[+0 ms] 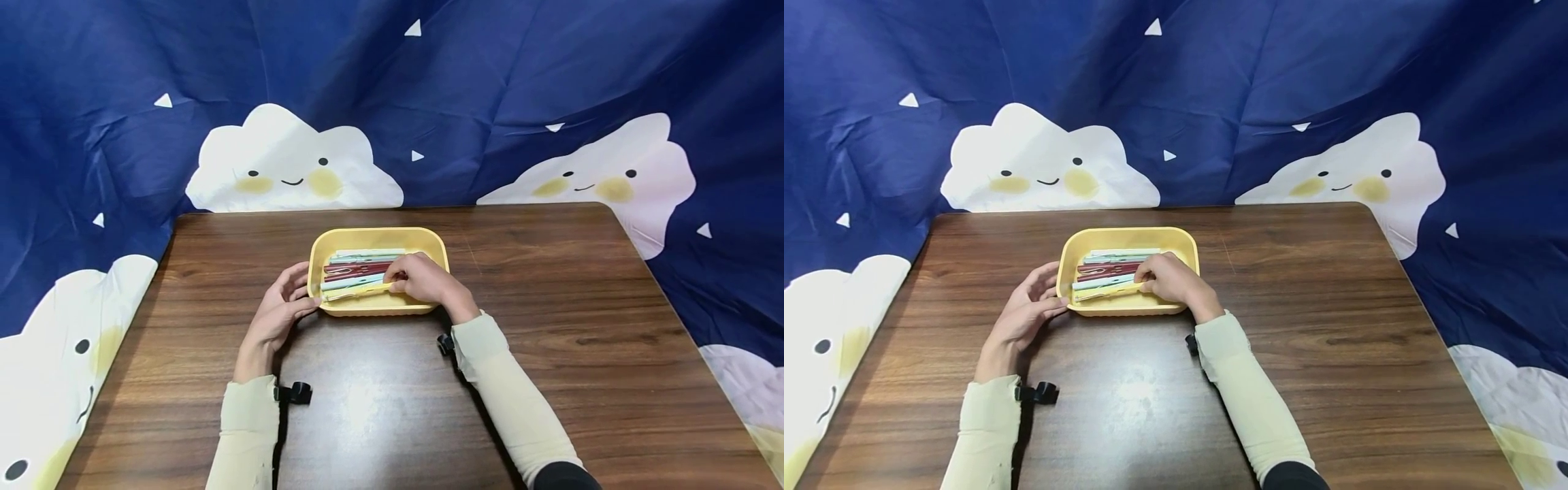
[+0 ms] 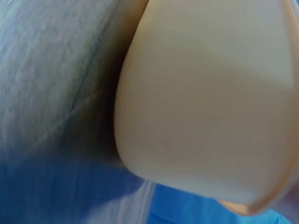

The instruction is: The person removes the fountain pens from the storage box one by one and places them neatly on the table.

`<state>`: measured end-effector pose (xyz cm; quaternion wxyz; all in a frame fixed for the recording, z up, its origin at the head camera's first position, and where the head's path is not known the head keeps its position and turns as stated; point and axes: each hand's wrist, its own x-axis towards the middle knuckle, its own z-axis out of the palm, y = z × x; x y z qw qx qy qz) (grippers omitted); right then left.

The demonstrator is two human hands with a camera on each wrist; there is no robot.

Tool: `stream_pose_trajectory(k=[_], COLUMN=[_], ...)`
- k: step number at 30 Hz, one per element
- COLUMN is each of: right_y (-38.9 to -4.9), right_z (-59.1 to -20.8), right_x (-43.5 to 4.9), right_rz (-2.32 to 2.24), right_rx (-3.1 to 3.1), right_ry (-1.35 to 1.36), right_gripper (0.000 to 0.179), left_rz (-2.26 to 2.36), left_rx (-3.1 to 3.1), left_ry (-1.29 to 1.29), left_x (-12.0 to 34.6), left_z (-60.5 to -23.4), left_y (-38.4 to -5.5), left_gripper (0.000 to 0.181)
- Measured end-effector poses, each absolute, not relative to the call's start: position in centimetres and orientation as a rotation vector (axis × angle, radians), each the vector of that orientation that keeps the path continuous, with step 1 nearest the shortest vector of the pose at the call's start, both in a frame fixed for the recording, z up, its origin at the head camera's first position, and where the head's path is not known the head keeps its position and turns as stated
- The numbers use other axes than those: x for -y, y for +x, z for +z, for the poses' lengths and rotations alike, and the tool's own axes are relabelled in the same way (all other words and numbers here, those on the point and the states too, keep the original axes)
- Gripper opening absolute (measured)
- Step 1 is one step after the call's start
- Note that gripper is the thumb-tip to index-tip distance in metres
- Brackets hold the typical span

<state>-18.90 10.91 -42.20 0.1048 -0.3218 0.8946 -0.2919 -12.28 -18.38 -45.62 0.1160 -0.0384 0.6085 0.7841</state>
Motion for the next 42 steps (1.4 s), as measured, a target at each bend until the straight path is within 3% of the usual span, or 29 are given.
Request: stream_pose_trajectory(k=[42], right_y=[-19.2], right_z=[-39.2], right_x=[-16.7], right_rz=[-1.014], right_rx=[-2.816], right_ry=[-0.871], right_gripper=[0.01], left_rz=[2.299], left_rx=[-1.763], left_ry=[-0.111], left_x=[18.3], left_z=[-46.0], left_y=[-12.3], left_gripper=[0.079])
